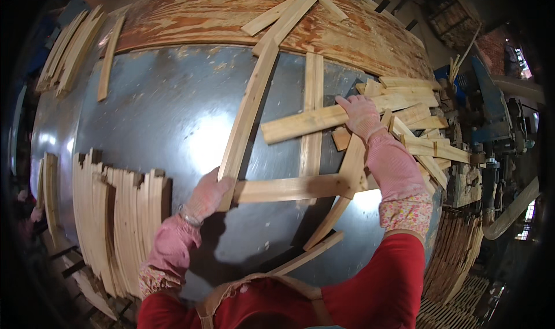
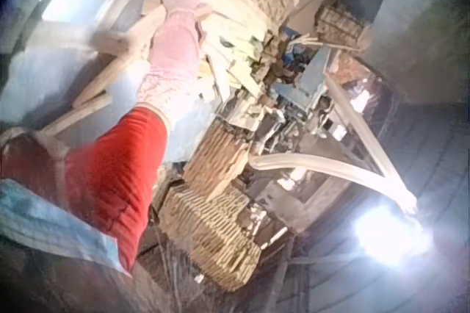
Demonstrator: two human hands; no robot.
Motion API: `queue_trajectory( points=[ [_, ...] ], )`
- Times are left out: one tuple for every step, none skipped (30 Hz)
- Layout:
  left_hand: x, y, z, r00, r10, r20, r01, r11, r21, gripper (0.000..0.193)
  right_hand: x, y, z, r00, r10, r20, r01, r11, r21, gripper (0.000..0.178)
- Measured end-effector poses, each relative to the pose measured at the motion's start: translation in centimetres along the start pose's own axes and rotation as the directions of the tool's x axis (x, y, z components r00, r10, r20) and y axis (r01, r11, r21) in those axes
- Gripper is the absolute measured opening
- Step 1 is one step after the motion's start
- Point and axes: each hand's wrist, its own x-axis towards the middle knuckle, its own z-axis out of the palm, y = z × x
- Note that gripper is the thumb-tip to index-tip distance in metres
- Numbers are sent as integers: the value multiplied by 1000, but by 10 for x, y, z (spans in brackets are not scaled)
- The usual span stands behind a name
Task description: The person sorts and stacks thin wooden slats on a large metal table. They pick up individual pieces from a disorganized pile, align them, and place them into a neat stack.
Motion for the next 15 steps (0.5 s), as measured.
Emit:
queue_trajectory(
  points=[
    [-30,-30,1,1000,-7,30,15,958,-285,45,-25,-10,-5,999,-44,-13,45,999,23,57],
    [-71,-25,2,996,-91,17,92,972,-218,43,-55,-18,-7,996,-87,-14,87,995,45,56],
    [-102,-52,3,999,-36,13,38,947,-320,43,-81,-25,-12,991,-136,4,136,990,34,54],
    [-126,-97,3,1000,30,-2,-28,909,-416,44,-103,-30,-17,983,-183,14,182,983,17,52],
    [-153,-131,2,996,87,-19,-84,859,-505,44,-122,-42,-25,973,-226,34,226,974,6,50],
    [-181,-147,2,998,39,-56,-61,883,-466,44,-130,-62,-38,965,-205,164,199,979,51,47],
    [-208,-158,3,982,-23,-190,-23,970,-241,44,-135,-79,-55,938,-185,294,167,982,85,45],
    [-235,-152,5,942,-55,-331,55,998,-9,43,-138,-96,-75,894,-168,415,135,985,109,44],
    [-262,-154,5,883,-64,-466,181,961,209,43,-140,-124,-94,911,-149,386,91,982,165,45],
    [-274,-211,0,847,88,-525,121,929,349,43,-142,-159,-116,922,-134,362,55,974,222,47],
    [-293,-207,0,833,134,-538,123,901,415,43,-144,-190,-125,929,-110,354,13,964,265,49],
    [-308,-227,4,752,224,-620,126,874,469,40,-137,-211,-104,935,-86,343,-25,952,305,57],
    [-315,-244,0,767,199,-610,125,886,446,37,-137,-257,-119,878,-72,473,-183,862,472,60],
    [-326,-236,2,769,135,-625,234,850,472,38,-145,-301,-108,923,-56,381,-175,820,545,53],
    [-331,-246,5,724,211,-657,243,814,528,38,-148,-348,-93,896,-263,359,52,863,503,48]
  ],
)
